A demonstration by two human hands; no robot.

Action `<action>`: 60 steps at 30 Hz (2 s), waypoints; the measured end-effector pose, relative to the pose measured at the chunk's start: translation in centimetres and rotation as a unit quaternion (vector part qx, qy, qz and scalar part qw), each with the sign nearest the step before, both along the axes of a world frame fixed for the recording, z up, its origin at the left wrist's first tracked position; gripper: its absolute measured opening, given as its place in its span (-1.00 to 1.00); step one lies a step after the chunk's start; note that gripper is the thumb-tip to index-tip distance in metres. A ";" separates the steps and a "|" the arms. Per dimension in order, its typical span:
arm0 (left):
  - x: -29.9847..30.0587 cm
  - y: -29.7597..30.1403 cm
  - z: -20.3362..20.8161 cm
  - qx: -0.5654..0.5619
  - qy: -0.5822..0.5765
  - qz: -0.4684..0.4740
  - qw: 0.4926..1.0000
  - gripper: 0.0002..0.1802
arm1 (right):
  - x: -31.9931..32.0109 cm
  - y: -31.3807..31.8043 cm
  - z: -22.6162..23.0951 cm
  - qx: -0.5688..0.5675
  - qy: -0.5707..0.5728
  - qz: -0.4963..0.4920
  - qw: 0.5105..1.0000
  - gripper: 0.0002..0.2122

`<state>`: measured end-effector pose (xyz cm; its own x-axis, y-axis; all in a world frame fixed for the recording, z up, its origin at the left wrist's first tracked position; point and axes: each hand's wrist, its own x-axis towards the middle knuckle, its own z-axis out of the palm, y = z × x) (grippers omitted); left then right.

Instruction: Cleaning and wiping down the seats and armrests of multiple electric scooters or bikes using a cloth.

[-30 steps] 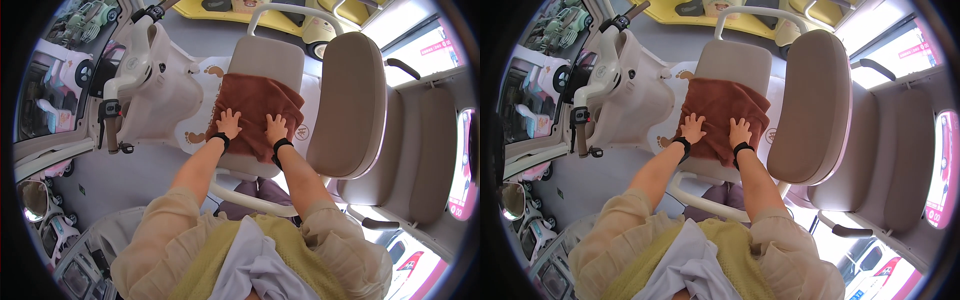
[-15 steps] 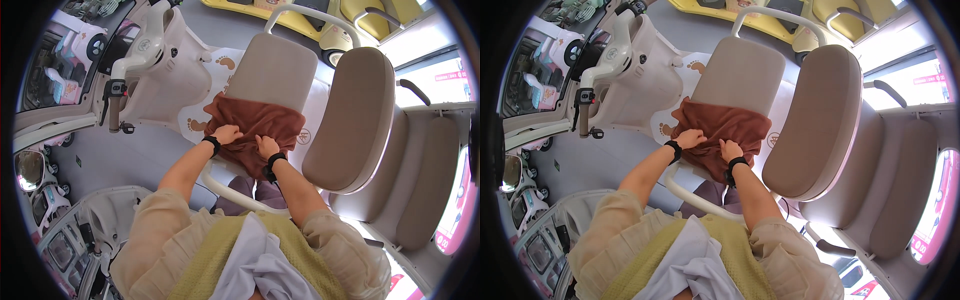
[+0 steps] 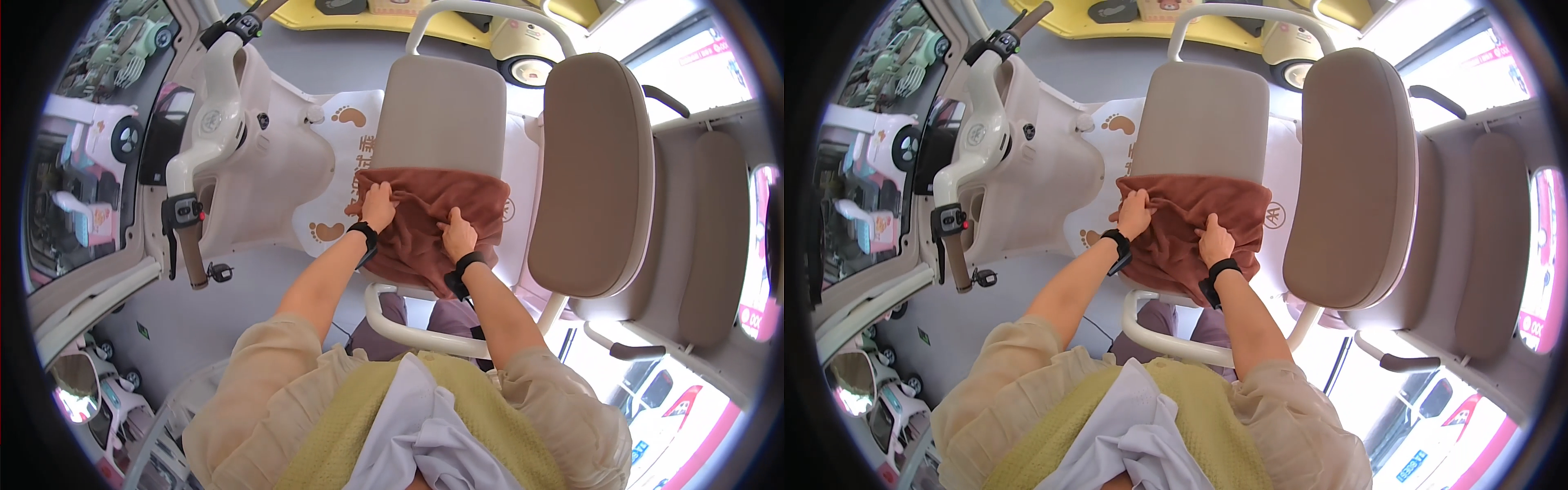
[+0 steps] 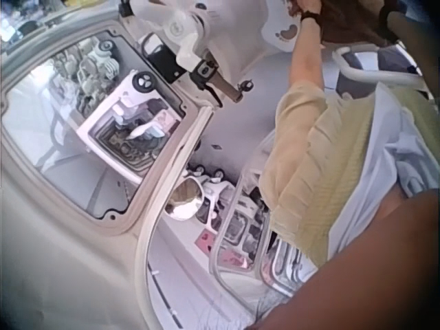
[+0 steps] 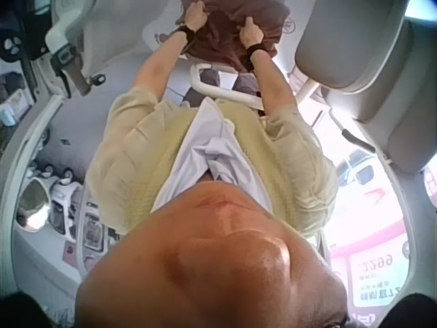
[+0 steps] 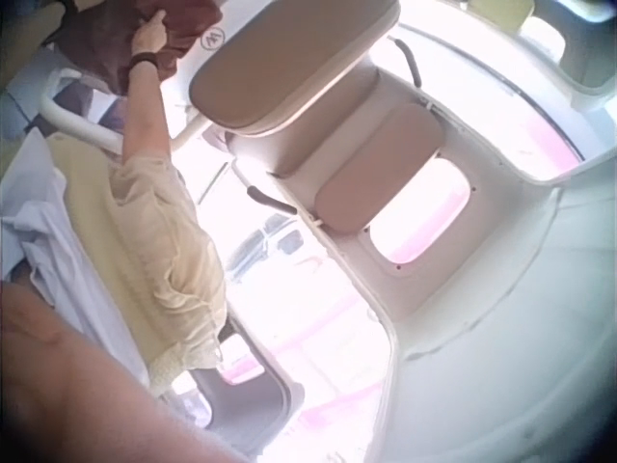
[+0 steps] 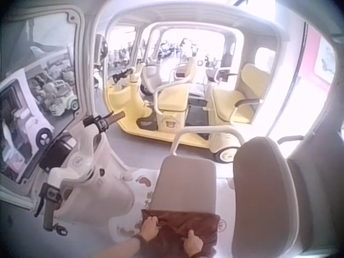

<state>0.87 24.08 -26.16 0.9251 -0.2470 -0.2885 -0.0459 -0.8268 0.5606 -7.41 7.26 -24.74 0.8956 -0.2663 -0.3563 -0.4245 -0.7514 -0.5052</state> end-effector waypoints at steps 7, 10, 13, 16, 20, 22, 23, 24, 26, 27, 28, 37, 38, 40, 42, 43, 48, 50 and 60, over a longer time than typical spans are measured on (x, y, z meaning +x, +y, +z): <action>4.1 -1.7 -1.0 -0.096 -0.115 -0.059 0.987 -0.50 | 4.9 -1.7 0.2 -0.024 -0.167 -0.171 0.971 -0.70; 1.6 -2.2 1.1 0.036 -0.138 -0.093 0.985 -0.27 | 2.8 -2.8 0.8 -0.048 -0.103 -0.176 0.978 -0.61; -1.9 -0.1 0.7 0.114 -0.050 -0.110 0.986 -0.17 | 0.7 -1.4 0.4 -0.045 -0.057 -0.155 0.985 -0.64; -2.8 1.2 -0.6 0.128 -0.118 -0.143 0.974 -0.29 | 0.4 -0.4 -0.2 -0.065 -0.049 -0.140 0.987 -0.74; -0.5 0.8 -1.7 0.134 -0.180 -0.175 0.959 -0.46 | 1.7 -0.7 -0.9 -0.073 -0.070 -0.172 0.980 -0.84; 0.5 0.0 -1.7 0.138 -0.164 -0.162 0.963 -0.50 | 3.3 -1.4 -1.1 -0.072 -0.097 -0.172 0.978 -0.85; 0.8 -0.4 -1.7 0.145 -0.167 -0.153 0.963 -0.50 | 4.3 -1.8 -1.2 -0.072 -0.122 -0.174 0.975 -0.85; 1.3 -0.7 -1.7 0.151 -0.171 -0.145 0.963 -0.50 | 5.3 -2.3 -1.3 -0.070 -0.122 -0.171 0.975 -0.85; 2.5 -1.3 -1.6 0.150 -0.156 -0.136 0.967 -0.50 | 7.4 -3.5 -1.3 -0.058 -0.161 -0.146 0.974 -0.85; 3.1 -1.7 -1.5 0.148 -0.142 -0.129 0.970 -0.50 | 8.4 -4.1 -1.3 -0.053 -0.172 -0.146 0.973 -0.86; 4.1 -1.9 -1.4 0.149 -0.143 -0.127 0.970 -0.50 | 9.3 -4.7 -1.5 -0.052 -0.173 -0.144 0.973 -0.86; 4.7 -1.9 0.1 0.062 -0.164 -0.052 0.983 -0.54 | 11.8 -4.9 0.8 -0.094 -0.098 -0.130 0.982 -0.76; 4.5 -1.9 0.2 0.102 -0.108 -0.023 0.989 -0.61 | 11.9 -5.0 0.7 -0.094 -0.098 -0.131 0.982 -0.76; 5.2 -2.1 -0.4 0.112 -0.188 -0.020 0.976 -0.75 | 11.8 -5.0 0.0 -0.086 -0.069 -0.090 0.990 -0.76; 6.4 -2.1 -0.6 0.121 -0.198 0.019 0.973 -0.80 | 11.3 -3.9 -0.8 -0.101 -0.090 -0.078 0.988 -0.75; 6.9 -2.4 -0.8 0.108 -0.224 0.035 0.968 -0.83 | 10.8 -3.3 -0.8 -0.093 -0.082 -0.068 0.990 -0.75; 6.7 -2.9 -0.8 0.097 -0.237 0.015 0.966 -0.86 | 8.4 -0.5 -0.6 -0.068 -0.080 0.000 0.995 -0.77; 5.5 -2.3 -0.8 0.078 -0.241 -0.043 0.966 -0.86 | 7.4 0.8 -0.4 -0.057 -0.065 0.021 0.996 -0.77; -2.2 1.6 0.2 0.056 -0.183 -0.175 0.966 -0.85 | 1.0 3.2 0.0 0.035 -0.002 0.239 0.970 -0.85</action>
<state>-1.31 25.69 -25.94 0.8356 -0.5494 -0.0017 -0.5118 -0.7795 0.3611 -6.44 10.44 -24.72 0.9121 0.2045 -0.3554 -0.0339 -0.8261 -0.5625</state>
